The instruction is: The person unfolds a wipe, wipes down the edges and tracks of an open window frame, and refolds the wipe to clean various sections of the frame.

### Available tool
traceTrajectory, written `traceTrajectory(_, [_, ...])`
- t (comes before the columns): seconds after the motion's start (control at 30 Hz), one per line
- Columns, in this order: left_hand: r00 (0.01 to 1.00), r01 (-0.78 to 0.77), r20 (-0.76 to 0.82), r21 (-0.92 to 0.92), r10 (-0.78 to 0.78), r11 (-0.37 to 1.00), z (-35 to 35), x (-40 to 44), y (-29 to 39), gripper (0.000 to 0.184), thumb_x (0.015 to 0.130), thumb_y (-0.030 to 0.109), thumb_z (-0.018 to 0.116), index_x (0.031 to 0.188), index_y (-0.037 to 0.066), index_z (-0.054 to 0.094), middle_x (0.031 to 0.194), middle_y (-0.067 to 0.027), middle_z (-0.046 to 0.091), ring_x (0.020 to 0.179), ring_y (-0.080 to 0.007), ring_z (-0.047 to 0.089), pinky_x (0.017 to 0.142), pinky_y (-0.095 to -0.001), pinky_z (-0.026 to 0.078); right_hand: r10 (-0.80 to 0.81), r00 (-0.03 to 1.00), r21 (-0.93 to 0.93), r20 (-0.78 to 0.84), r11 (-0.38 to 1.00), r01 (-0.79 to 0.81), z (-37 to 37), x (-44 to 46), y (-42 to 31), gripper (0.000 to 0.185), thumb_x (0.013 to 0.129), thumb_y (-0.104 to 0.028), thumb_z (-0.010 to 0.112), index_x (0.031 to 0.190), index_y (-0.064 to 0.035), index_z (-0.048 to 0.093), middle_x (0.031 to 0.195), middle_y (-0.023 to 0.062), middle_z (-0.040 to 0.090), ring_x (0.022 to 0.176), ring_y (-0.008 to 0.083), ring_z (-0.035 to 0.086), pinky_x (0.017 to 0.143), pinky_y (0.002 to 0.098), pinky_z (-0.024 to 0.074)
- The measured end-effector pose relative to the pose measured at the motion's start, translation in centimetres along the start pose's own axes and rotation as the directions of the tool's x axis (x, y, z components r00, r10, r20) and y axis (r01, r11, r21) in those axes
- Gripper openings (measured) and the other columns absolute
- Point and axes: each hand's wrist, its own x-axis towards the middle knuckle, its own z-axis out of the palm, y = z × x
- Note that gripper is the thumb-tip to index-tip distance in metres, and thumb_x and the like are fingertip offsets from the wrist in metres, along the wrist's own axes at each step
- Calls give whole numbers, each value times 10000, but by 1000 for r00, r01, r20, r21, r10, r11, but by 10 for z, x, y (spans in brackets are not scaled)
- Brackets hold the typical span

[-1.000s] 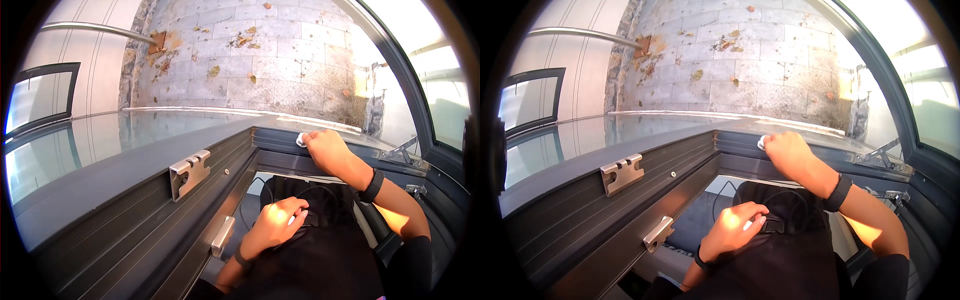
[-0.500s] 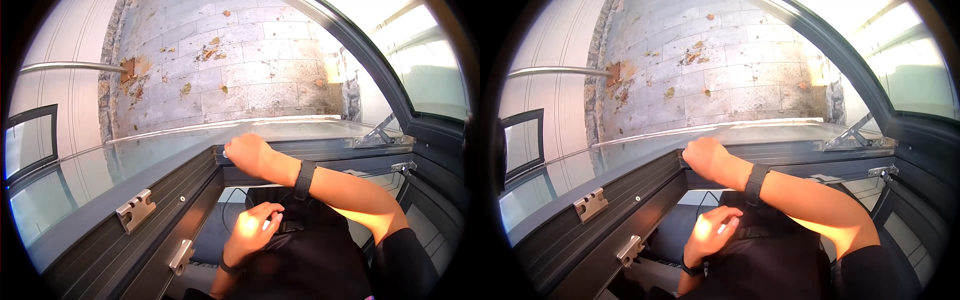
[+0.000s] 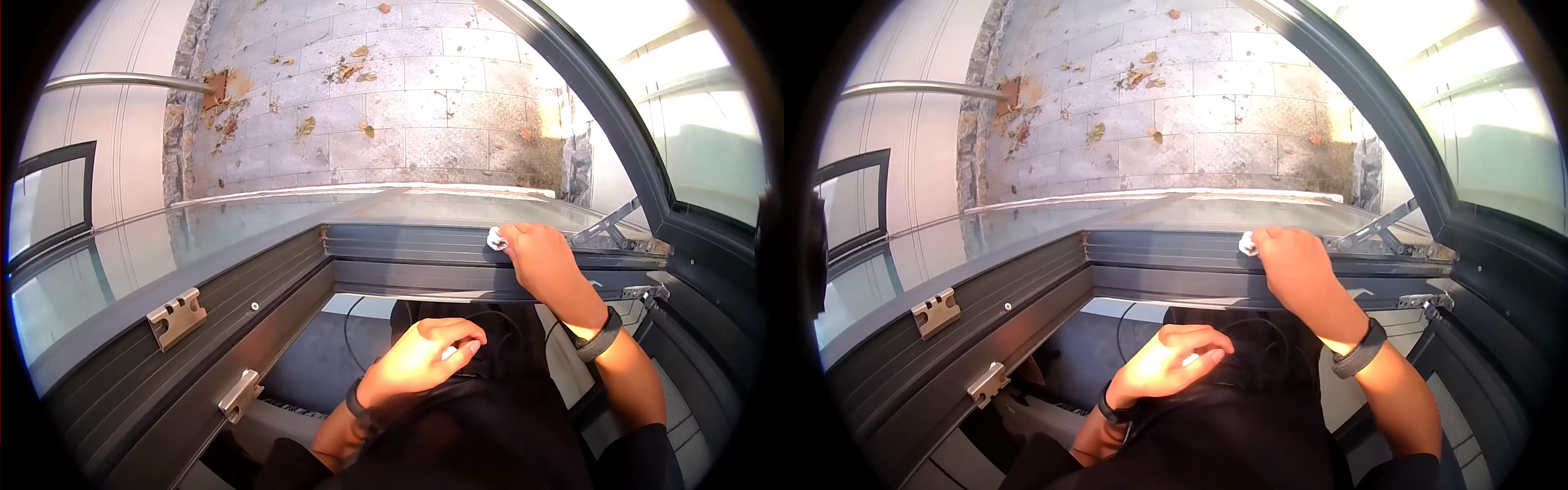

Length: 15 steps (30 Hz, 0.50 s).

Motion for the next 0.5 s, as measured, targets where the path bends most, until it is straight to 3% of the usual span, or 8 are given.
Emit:
traceTrajectory(0.13, [999,-31,-41,30,32,999,1,-1,-6,134,931,93,615,1034,19,656,898,-118,686,771,-265,661,658,-330,512,-5,1000,-30,2,1000,5,-5,-5,7,139,831,-30,645,969,-33,635,854,168,668,822,397,646,693,472,510])
traceTrajectory(0.37, [987,85,-129,-80,-95,993,-6,-25,-19,142,941,113,608,1038,15,642,819,-91,652,728,-208,626,660,-315,497,-117,993,-15,-16,993,117,13,12,-9,134,827,-22,627,950,-11,578,828,191,641,788,407,628,677,479,497])
traceTrajectory(0.5, [967,-87,-249,-166,44,982,-5,-36,-22,77,910,50,596,950,-2,635,790,-99,631,644,-216,576,598,-321,466,-253,967,-14,39,967,254,32,53,-58,114,810,-22,625,895,8,555,782,212,639,732,418,634,646,480,508])
